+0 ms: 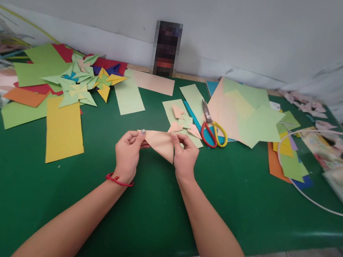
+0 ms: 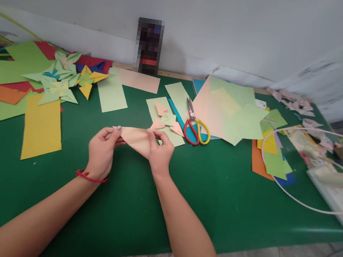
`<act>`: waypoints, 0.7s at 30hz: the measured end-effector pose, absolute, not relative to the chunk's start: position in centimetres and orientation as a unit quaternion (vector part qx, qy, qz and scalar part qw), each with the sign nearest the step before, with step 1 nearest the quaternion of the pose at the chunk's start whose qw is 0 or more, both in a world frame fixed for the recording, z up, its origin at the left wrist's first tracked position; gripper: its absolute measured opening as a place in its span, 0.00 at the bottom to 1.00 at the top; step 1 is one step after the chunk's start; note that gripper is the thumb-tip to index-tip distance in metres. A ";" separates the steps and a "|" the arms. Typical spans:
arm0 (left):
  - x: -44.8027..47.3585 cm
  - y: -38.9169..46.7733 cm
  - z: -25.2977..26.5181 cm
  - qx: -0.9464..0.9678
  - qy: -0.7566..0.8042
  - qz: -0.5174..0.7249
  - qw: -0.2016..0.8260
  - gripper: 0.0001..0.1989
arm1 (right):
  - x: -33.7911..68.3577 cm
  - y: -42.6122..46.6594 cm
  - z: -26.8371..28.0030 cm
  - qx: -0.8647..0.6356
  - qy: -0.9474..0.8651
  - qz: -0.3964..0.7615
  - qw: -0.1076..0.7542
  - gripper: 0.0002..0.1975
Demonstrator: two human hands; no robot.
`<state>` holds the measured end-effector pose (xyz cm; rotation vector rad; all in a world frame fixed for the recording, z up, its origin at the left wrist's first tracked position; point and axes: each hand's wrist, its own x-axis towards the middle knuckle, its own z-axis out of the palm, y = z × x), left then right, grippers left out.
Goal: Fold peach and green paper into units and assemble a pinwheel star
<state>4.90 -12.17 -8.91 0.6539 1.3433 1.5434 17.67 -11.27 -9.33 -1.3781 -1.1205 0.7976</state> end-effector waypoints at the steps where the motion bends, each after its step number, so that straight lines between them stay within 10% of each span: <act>1: 4.9 -12.2 -8.9 0.265 0.553 0.632 0.474 0.10 | 17.7 -11.3 -9.3 -0.585 -0.475 0.340 0.562 0.11; 21: 5.5 -12.6 -9.1 0.336 0.509 0.562 0.558 0.18 | 17.7 -11.2 -9.3 -0.576 -0.463 0.348 0.576 0.12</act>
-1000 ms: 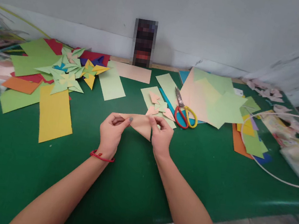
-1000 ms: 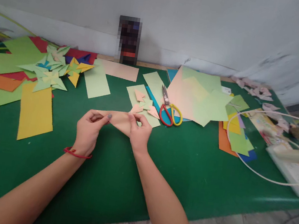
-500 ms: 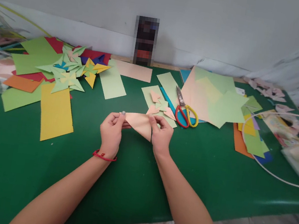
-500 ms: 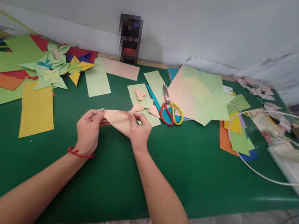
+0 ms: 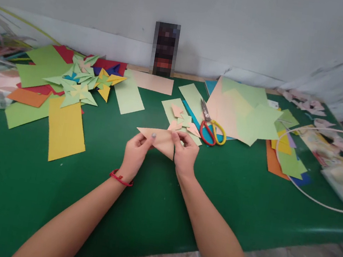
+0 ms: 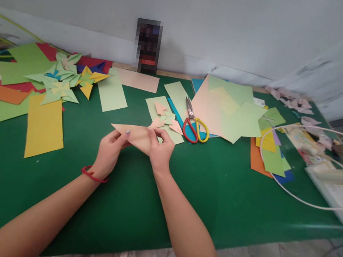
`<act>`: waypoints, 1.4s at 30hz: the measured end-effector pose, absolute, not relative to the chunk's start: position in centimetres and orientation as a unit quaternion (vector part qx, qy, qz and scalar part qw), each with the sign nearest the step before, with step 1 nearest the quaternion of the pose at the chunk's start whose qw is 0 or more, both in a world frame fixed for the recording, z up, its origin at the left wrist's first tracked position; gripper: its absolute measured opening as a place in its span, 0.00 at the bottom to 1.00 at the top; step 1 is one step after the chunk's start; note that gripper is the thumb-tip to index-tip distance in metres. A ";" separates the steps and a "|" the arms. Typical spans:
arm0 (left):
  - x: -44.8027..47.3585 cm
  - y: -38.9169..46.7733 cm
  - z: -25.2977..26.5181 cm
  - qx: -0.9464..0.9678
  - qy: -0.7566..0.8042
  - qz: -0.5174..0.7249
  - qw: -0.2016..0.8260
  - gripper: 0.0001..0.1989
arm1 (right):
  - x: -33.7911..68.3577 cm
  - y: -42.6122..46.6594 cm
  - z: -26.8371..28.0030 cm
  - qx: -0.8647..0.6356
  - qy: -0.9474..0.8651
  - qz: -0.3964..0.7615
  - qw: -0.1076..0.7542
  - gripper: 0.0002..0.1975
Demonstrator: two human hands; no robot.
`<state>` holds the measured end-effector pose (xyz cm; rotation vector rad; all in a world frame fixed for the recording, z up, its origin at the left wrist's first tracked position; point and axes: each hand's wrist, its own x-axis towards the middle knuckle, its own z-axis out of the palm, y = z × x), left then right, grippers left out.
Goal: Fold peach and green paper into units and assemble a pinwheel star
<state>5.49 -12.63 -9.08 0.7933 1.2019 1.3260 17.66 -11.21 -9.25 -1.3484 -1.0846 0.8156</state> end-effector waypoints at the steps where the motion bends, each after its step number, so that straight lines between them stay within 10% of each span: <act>1: 5.6 -12.8 -9.1 0.352 0.530 0.541 0.549 0.19 | 17.5 -11.3 -9.2 -0.576 -0.467 0.352 0.572 0.12; 42: 7.6 -13.8 -10.2 0.418 0.482 0.426 0.641 0.11 | 17.3 -11.0 -9.7 -0.569 -0.301 0.443 0.624 0.15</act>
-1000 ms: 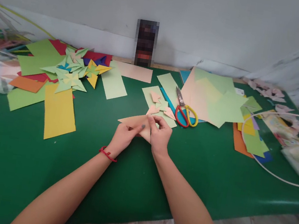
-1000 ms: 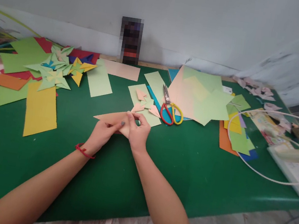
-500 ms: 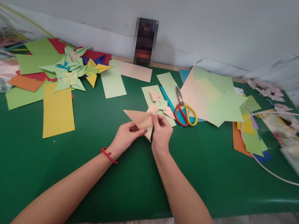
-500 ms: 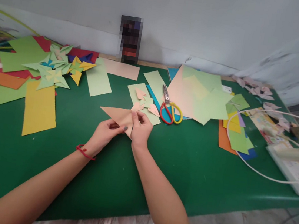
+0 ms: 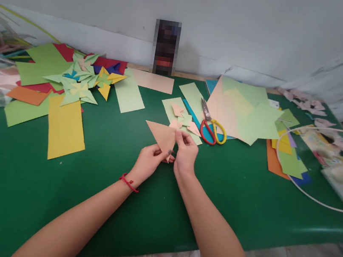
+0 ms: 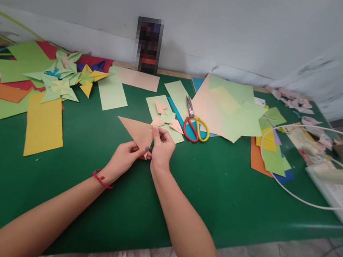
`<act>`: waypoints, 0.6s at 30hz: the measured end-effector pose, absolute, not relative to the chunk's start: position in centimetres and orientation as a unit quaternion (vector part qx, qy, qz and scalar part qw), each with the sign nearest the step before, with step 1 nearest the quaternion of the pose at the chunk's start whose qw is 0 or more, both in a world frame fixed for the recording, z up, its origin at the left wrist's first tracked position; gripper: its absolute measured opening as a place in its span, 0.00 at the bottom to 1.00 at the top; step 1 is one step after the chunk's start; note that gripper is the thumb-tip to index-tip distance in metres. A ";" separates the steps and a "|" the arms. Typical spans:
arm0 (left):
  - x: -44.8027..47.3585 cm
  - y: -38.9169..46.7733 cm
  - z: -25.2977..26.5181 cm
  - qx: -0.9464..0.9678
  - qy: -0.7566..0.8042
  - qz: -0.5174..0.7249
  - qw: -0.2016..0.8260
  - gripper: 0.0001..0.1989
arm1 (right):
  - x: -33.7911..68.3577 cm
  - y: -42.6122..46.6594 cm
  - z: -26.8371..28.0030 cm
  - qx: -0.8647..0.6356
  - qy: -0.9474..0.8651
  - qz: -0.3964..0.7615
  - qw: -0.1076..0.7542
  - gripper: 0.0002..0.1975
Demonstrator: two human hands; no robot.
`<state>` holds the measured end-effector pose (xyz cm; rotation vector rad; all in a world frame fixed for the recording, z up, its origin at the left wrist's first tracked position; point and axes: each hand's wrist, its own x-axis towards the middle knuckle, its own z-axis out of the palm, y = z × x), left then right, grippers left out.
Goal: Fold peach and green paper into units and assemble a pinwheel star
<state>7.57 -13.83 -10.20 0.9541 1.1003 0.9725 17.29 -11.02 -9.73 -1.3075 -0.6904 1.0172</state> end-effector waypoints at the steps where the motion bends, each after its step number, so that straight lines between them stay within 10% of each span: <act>1: 7.6 -13.9 -10.3 0.418 0.478 0.428 0.643 0.10 | 17.4 -10.9 -9.7 -0.568 -0.300 0.437 0.629 0.15; 18: 8.9 -15.3 -10.0 0.516 0.510 0.428 0.539 0.12 | 18.0 -10.3 -10.2 -0.562 -0.292 0.405 0.660 0.15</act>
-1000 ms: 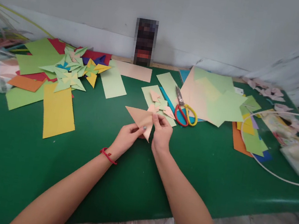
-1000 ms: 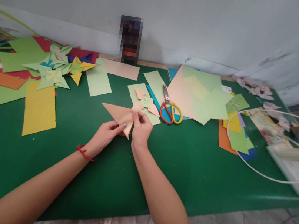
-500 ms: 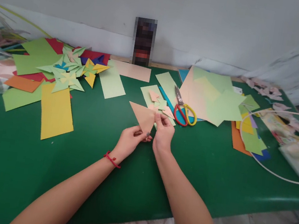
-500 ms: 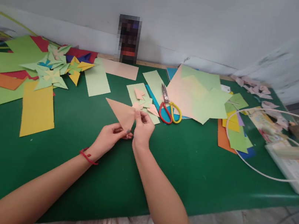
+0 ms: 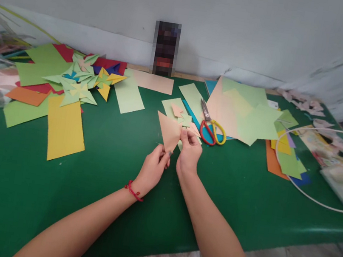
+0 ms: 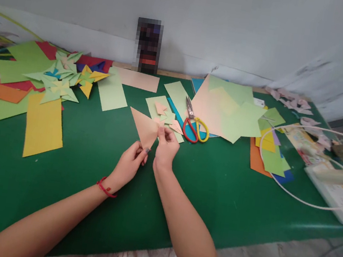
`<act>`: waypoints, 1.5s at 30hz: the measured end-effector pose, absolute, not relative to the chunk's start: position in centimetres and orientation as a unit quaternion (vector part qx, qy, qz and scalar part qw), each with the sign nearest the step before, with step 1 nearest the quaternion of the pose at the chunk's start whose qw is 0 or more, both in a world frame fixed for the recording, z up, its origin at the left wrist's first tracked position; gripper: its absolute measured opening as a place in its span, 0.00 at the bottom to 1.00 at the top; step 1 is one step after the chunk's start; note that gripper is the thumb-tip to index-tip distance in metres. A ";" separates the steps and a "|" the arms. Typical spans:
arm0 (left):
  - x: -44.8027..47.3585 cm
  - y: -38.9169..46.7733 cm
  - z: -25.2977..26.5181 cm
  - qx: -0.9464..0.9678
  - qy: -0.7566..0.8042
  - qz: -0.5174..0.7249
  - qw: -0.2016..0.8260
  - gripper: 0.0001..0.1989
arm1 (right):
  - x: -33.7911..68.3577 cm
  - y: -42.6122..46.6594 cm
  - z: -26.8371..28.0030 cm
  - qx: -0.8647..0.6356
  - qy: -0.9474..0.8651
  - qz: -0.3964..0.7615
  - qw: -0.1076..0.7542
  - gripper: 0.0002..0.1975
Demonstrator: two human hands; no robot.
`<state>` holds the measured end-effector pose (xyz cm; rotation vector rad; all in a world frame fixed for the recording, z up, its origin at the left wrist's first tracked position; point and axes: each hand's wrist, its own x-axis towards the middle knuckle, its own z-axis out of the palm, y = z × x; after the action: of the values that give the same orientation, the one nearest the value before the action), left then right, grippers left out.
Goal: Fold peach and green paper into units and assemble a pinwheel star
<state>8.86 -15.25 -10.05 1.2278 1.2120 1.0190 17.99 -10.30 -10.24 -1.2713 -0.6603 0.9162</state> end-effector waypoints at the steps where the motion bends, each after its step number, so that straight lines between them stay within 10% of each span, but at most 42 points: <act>1: 8.9 -15.3 -10.0 0.513 0.509 0.428 0.542 0.12 | 18.0 -10.3 -10.2 -0.563 -0.293 0.404 0.659 0.15; 27: 6.4 -13.9 -8.4 0.435 0.622 0.514 0.401 0.14 | 16.4 -12.5 -8.2 -0.566 -0.530 0.263 0.574 0.07; 45: 5.3 -12.7 -8.2 0.398 0.488 0.536 0.562 0.19 | 18.0 -11.5 -8.3 -0.546 -0.551 0.243 0.583 0.05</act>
<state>5.26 -12.75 -8.19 0.9376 1.1482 1.2628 17.97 -11.55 -8.27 -1.2739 -1.2854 0.5662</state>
